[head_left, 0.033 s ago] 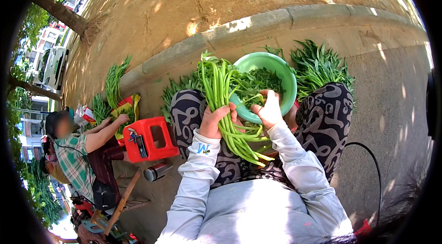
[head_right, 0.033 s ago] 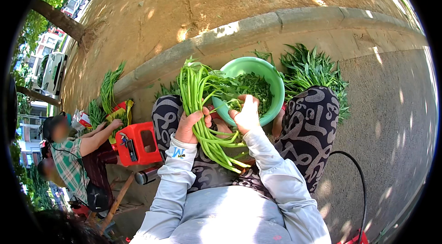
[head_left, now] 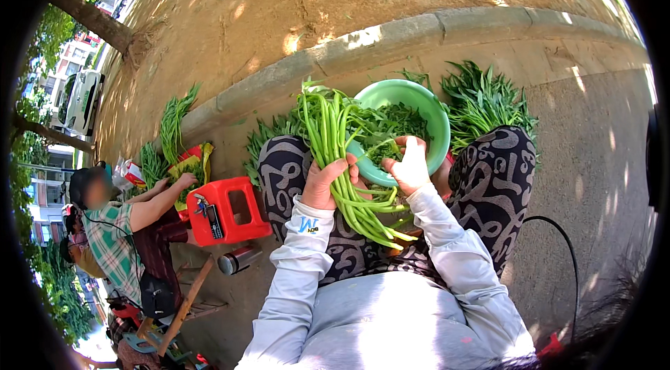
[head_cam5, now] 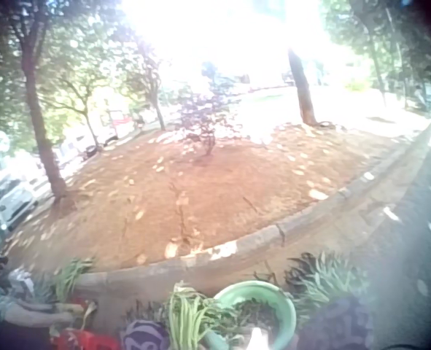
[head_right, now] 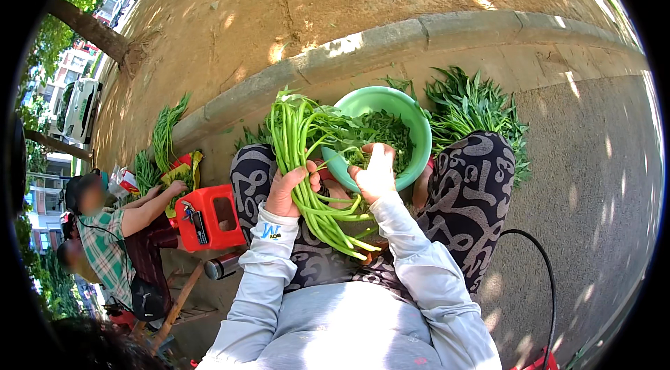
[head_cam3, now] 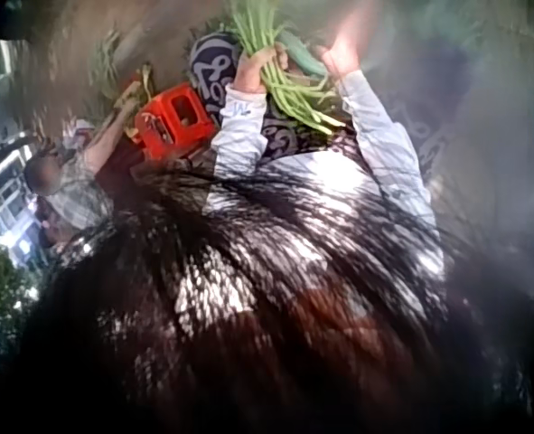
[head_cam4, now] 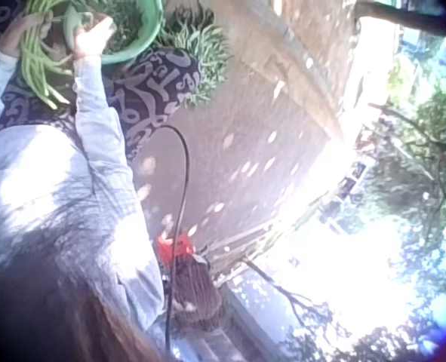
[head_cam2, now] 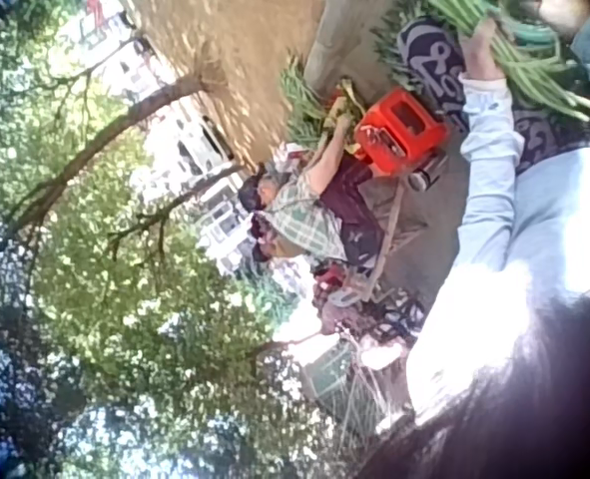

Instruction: The person picks individual leaves from a bundle of green vegetable stems by hand and drops them into a green plastic bowl, occasionally reaching for a new bundle from a pile.

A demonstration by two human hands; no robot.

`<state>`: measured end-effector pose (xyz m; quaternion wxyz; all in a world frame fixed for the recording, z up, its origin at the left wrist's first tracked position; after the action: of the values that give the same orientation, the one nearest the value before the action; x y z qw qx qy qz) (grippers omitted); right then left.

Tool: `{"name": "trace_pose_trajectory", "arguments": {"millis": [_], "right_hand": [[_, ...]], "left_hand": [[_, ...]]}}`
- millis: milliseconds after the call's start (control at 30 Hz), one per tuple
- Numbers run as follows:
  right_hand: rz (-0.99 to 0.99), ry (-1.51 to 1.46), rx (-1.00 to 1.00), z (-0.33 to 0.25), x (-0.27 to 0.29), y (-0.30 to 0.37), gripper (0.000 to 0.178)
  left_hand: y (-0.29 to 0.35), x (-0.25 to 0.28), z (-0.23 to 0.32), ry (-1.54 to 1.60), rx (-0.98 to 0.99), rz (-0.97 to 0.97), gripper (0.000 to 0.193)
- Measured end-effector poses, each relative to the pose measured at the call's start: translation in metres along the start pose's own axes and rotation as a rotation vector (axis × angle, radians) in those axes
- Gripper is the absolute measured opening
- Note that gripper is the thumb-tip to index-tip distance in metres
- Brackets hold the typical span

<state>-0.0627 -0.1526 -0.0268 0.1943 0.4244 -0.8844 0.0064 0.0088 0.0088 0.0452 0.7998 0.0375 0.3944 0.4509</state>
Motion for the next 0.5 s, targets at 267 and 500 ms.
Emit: {"name": "trace_pose_trajectory", "arguments": {"millis": [267, 500], "right_hand": [[-0.583, -0.527, -0.051, -0.042, 0.005, 0.011, 0.019], [-0.548, -0.337, 0.057, -0.034, -0.005, 0.02, 0.026]], "left_hand": [[-0.008, 0.02, -0.011, -0.143, -0.115, 0.119, 0.024], [-0.012, 0.016, -0.02, -0.112, -0.175, 0.098, 0.037]]}}
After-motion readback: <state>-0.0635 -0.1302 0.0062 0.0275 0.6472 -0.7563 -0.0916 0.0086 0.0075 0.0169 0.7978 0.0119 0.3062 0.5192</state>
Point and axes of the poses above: each hand's wrist, its own y-axis away from the middle knuckle, its own x-axis out of the back of the hand, z = x × y, the point moved 1 cm from there along -y, towards the middle knuckle, and after that the axes turned 4 degrees about z, right-handed, at the moved point
